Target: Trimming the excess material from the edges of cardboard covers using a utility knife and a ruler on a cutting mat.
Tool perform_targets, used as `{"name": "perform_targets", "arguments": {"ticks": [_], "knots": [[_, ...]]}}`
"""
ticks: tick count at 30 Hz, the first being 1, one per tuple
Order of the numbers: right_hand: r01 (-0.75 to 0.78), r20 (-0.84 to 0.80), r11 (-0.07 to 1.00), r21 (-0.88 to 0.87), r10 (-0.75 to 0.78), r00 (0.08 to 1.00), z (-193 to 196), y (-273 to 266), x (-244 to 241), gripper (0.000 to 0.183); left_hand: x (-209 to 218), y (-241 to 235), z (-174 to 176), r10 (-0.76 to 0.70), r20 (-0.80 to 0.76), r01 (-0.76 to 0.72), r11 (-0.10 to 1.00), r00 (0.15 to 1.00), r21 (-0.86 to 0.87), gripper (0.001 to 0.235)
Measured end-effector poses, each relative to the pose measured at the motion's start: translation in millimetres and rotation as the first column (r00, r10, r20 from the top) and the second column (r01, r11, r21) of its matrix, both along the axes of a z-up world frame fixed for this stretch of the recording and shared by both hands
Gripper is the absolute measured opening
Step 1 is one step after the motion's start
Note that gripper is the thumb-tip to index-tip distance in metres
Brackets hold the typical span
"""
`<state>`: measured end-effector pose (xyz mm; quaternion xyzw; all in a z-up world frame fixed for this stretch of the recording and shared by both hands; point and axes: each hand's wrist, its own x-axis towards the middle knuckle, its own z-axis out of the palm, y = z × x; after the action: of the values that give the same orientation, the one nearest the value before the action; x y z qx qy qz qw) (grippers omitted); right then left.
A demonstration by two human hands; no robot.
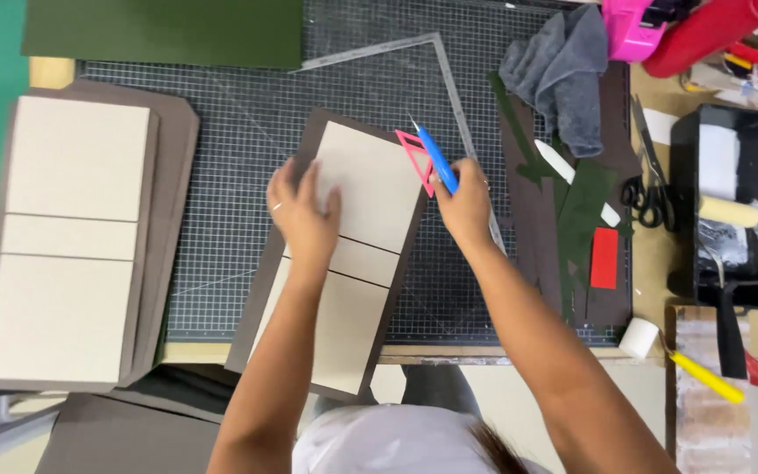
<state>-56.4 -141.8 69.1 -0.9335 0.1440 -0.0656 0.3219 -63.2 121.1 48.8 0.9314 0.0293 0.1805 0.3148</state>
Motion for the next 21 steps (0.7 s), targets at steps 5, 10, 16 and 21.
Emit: {"name": "perform_targets", "arguments": {"ticks": [5,10,16,21], "knots": [[0.064,-0.061,0.991,-0.12,-0.072,0.996,-7.2,29.1,23.7,0.031,-57.4,58.3,22.9,0.013,-0.425,-0.076,0.989,0.905,-0.131,0.072],[0.097,-0.125,0.995,-0.019,-0.099,0.987,6.7,14.7,1.7,0.034,-171.2,112.8,56.1,0.181,-0.375,-0.208,0.978,0.909,-0.033,0.053],[0.251,-0.325,0.905,0.345,-0.135,0.936,27.5,20.2,-57.5,0.027,-243.4,105.0,78.9,0.283,-0.713,-0.763,0.334,0.641,-0.553,0.06],[0.262,-0.212,0.813,0.52,-0.175,0.962,23.4,52.8,-40.6,0.027,-242.8,104.1,64.6,0.155,-0.756,-0.764,-0.01,0.636,-0.645,0.028]]}}
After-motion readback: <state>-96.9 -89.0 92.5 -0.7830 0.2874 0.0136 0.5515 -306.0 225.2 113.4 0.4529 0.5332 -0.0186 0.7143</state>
